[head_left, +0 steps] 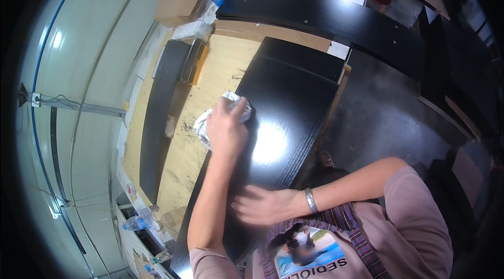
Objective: The person wipes the surface of a black wooden panel with a white cloth, repeatedly dipping the cloth into a container of dark liquid and spreading it across the panel. The person also flips the panel over to wipe the other side and continues the wiping process.
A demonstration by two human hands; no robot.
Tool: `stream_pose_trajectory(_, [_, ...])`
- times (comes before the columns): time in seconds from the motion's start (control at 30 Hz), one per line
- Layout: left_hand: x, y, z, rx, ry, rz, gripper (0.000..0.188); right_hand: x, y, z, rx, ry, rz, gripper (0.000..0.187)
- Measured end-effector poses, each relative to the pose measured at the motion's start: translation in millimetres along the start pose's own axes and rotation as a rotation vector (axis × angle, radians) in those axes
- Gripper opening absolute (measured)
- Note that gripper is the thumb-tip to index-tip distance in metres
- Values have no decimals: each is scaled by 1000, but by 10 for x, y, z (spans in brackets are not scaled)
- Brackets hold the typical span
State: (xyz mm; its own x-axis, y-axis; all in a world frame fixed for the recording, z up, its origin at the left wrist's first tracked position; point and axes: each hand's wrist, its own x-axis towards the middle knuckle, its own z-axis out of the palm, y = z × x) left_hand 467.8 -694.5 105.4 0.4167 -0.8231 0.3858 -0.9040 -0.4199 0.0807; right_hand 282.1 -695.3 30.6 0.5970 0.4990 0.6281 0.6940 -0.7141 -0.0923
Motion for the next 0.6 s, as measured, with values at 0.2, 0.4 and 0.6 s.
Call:
stream_pose_trajectory(0.2, [-200,336,48,-203,-21,181,53,-18,61,-4,-40,-11,41,38])
stream_pose_trajectory(0.4, [259,43,142,-74,29,-22,50,-34,25,6,-9,15,32,42])
stream_pose_trajectory(0.6, [483,998,309,-355,-167,387,51,-59,-81,264,23,29,95,45])
